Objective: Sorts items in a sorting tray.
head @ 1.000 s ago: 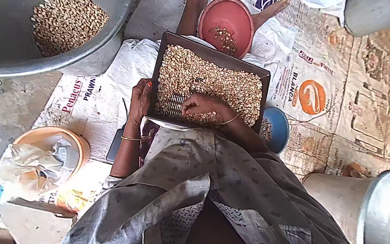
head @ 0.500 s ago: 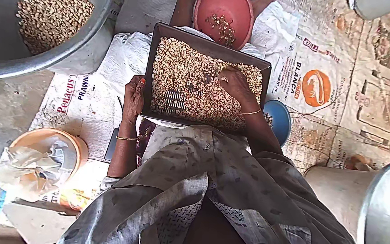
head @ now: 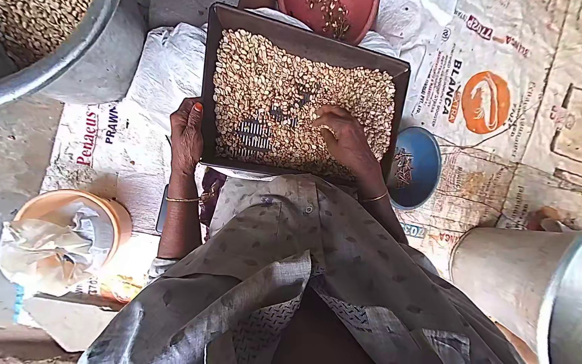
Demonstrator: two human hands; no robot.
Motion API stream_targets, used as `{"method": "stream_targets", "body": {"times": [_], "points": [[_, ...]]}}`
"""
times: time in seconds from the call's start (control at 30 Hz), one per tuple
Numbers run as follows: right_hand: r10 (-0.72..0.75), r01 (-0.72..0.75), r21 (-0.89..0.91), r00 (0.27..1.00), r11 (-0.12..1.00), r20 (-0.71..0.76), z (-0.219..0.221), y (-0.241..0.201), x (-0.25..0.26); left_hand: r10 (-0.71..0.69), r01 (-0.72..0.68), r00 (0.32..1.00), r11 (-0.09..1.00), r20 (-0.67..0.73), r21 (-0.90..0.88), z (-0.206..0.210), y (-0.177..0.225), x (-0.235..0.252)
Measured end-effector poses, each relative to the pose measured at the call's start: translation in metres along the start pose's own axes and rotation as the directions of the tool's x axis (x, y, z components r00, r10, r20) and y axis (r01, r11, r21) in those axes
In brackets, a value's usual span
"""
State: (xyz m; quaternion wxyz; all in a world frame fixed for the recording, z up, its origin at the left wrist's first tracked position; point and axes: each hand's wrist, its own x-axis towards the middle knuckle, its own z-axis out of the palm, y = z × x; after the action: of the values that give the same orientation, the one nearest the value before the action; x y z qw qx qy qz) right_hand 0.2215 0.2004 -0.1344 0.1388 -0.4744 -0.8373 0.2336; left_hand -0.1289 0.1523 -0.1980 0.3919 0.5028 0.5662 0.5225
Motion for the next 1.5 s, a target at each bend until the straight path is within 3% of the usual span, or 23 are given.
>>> {"method": "stream_targets", "body": {"times": [0.1, 0.17, 0.2, 0.27, 0.33, 0.4, 0.47, 0.6, 0.67, 0.7, 0.73, 0.77, 0.8, 0.83, 0.93, 1.03, 1.13, 1.2, 1.5], "points": [[-0.113, 0.048, 0.247, 0.961, 0.968, 0.253, 0.032, -0.015, 0.003, -0.002, 0.002, 1.0, 1.0, -0.004, 0.006, 0.0, -0.001, 0.0], [-0.061, -0.083, 0.365, 0.929, 0.927, 0.366, 0.041, -0.013, 0.004, -0.001, 0.001, 1.0, 1.0, -0.003, -0.001, 0.0, -0.001, 0.0], [0.041, -0.219, 0.445, 0.926, 0.868, 0.375, 0.04, -0.007, 0.004, -0.001, 0.001, 1.0, 1.0, -0.003, -0.009, 0.0, -0.002, 0.0], [0.269, -0.392, 0.627, 0.92, 0.673, 0.286, 0.026, 0.008, 0.006, -0.002, 0.002, 1.0, 1.0, -0.007, -0.016, 0.0, -0.003, 0.0], [0.446, -0.385, 0.766, 0.883, 0.515, 0.144, 0.008, 0.025, 0.004, -0.008, 0.008, 1.0, 1.0, -0.006, -0.019, 0.0, -0.003, -0.001], [0.554, -0.31, 0.847, 0.832, 0.432, 0.022, -0.007, 0.034, 0.001, -0.003, 0.003, 1.0, 1.0, -0.003, -0.012, 0.0, -0.004, 0.001], [0.603, -0.234, 0.861, 0.791, 0.452, -0.101, -0.015, 0.039, -0.005, -0.004, 0.004, 1.0, 1.0, -0.004, -0.004, 0.0, -0.004, 0.001], [0.489, -0.169, 0.753, 0.844, 0.636, -0.223, -0.011, 0.039, -0.022, 0.003, -0.003, 1.0, 1.0, -0.007, 0.013, -0.002, -0.006, 0.0], [0.437, -0.251, 0.589, 0.878, 0.768, -0.197, -0.01, 0.018, -0.027, -0.008, 0.008, 1.0, 0.999, 0.001, 0.041, -0.001, 0.001, -0.007], [0.533, -0.454, 0.446, 0.844, 0.771, -0.063, -0.021, -0.009, -0.022, -0.033, 0.032, 0.999, 0.997, 0.02, 0.068, 0.0, 0.011, -0.016], [0.714, -0.759, 0.28, 0.649, 0.587, 0.262, -0.045, -0.041, -0.002, -0.051, 0.048, 0.998, 0.995, 0.023, 0.084, 0.002, 0.018, -0.022], [0.438, -0.406, 0.298, 0.897, 0.864, -0.048, -0.007, -0.012, -0.025, -0.056, 0.054, 0.998, 0.995, 0.019, 0.09, 0.002, 0.021, -0.024], [0.265, -0.216, 0.309, 0.956, 0.926, -0.124, 0.011, 0.009, -0.031, -0.056, 0.054, 0.998, 0.994, 0.018, 0.091, 0.003, 0.023, -0.025], [0.173, -0.14, 0.265, 0.979, 0.954, -0.106, 0.019, 0.019, -0.033, -0.054, 0.052, 0.998, 0.994, 0.02, 0.092, 0.003, 0.024, -0.026], [0.186, -0.19, 0.092, 0.981, 0.977, 0.057, 0.017, 0.016, -0.032, -0.04, 0.039, 0.999, 0.997, 0.012, 0.062, 0.002, 0.013, -0.016], [0.279, -0.279, 0.008, 0.96, 0.96, 0.022, 0.014, 0.012, -0.029, -0.007, 0.007, 1.0, 1.0, -0.01, -0.004, 0.0, -0.004, 0.0], [0.221, -0.221, 0.012, 0.975, 0.975, -0.02, 0.02, 0.017, -0.029, -0.005, 0.005, 1.0, 1.0, -0.012, -0.01, 0.001, -0.002, 0.001], [0.167, -0.167, -0.043, 0.986, 0.985, 0.004, 0.025, 0.016, -0.029, -0.011, 0.011, 1.0, 1.0, -0.013, -0.004, 0.001, -0.002, 0.0], [0.317, -0.283, -0.233, 0.941, 0.93, 0.121, 0.025, -0.004, -0.022, -0.018, 0.018, 1.0, 1.0, -0.011, 0.002, 0.0, -0.002, 0.0]]}}
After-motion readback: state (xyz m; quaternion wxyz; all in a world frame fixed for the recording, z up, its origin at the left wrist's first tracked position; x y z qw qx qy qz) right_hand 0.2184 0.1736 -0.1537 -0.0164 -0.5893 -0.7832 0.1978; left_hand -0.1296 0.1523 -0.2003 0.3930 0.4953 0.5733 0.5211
